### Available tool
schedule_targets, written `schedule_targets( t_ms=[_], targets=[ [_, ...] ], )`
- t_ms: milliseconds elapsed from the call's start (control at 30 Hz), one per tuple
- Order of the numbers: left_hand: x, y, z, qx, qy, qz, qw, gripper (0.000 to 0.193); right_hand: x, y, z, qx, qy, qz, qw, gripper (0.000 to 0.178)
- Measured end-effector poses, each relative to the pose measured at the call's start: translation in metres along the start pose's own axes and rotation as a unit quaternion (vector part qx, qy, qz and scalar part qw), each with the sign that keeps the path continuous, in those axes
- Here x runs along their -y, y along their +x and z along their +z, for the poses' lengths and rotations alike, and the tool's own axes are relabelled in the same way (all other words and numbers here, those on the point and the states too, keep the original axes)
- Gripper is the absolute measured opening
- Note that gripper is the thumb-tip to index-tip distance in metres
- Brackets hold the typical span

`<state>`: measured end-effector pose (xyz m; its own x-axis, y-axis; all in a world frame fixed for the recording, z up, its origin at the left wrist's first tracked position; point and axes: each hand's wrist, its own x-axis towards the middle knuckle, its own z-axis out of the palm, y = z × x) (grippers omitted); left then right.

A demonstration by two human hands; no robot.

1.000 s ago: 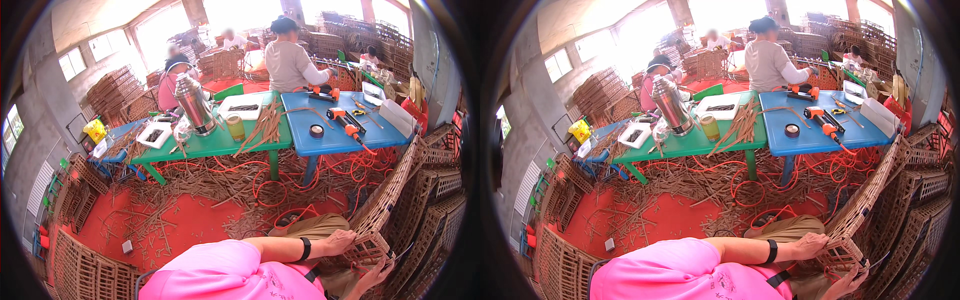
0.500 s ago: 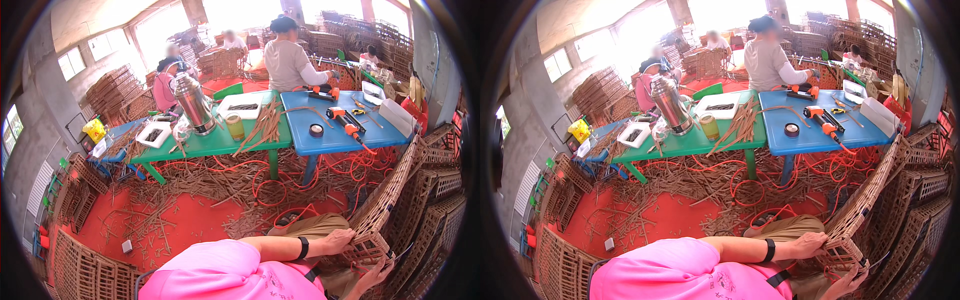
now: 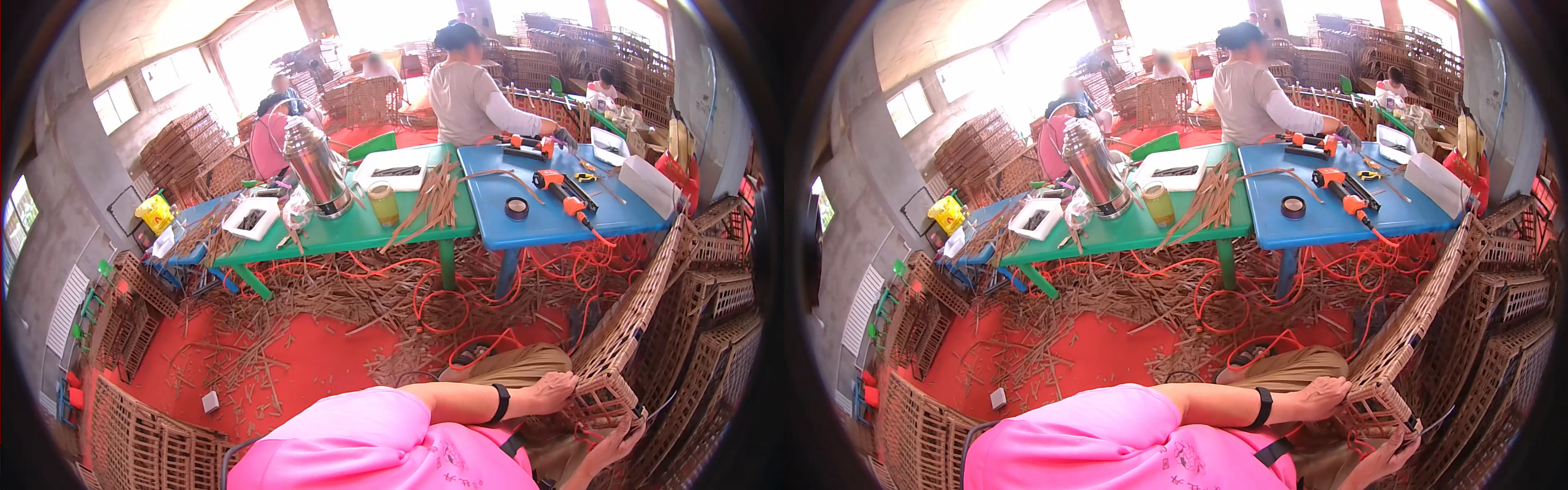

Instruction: Weaving and trimming wooden or bamboo strips to assemble a furniture piece or crate.

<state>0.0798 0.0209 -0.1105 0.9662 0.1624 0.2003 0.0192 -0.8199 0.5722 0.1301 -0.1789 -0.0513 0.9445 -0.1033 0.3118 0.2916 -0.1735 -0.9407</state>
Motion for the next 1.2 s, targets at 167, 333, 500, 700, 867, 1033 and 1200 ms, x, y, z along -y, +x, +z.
schedule_targets(
  t_ms=[167, 333, 500, 700, 867, 1033, 1200],
  targets=[
    [0.006, -0.001, 0.007, -0.031, 0.02, 0.038, 0.999, 0.035, -0.001, 0.002, 0.001, 0.011, -0.009, 0.012, 1.0, 0.056],
    [0.007, 0.0, 0.008, -0.019, 0.013, 0.033, 0.999, 0.031, -0.004, 0.001, 0.0, 0.009, 0.008, 0.002, 1.0, 0.056],
    [0.008, 0.002, 0.003, 0.019, 0.034, 0.035, 0.999, 0.029, -0.006, 0.003, 0.001, -0.003, -0.004, -0.014, 1.0, 0.056],
    [0.006, 0.002, -0.006, 0.051, 0.028, 0.023, 0.998, 0.036, -0.007, 0.004, -0.001, 0.01, -0.013, -0.005, 1.0, 0.055],
    [0.006, 0.001, -0.01, 0.045, 0.017, 0.033, 0.998, 0.04, -0.003, 0.001, 0.0, 0.018, -0.003, -0.007, 1.0, 0.053],
    [0.006, 0.0, -0.009, 0.037, 0.008, 0.033, 0.999, 0.04, -0.001, 0.002, 0.0, 0.02, -0.003, -0.005, 1.0, 0.05],
    [0.005, 0.0, -0.01, 0.037, 0.018, 0.028, 0.999, 0.04, -0.002, 0.001, 0.0, 0.017, 0.003, -0.006, 1.0, 0.05]
  ],
)
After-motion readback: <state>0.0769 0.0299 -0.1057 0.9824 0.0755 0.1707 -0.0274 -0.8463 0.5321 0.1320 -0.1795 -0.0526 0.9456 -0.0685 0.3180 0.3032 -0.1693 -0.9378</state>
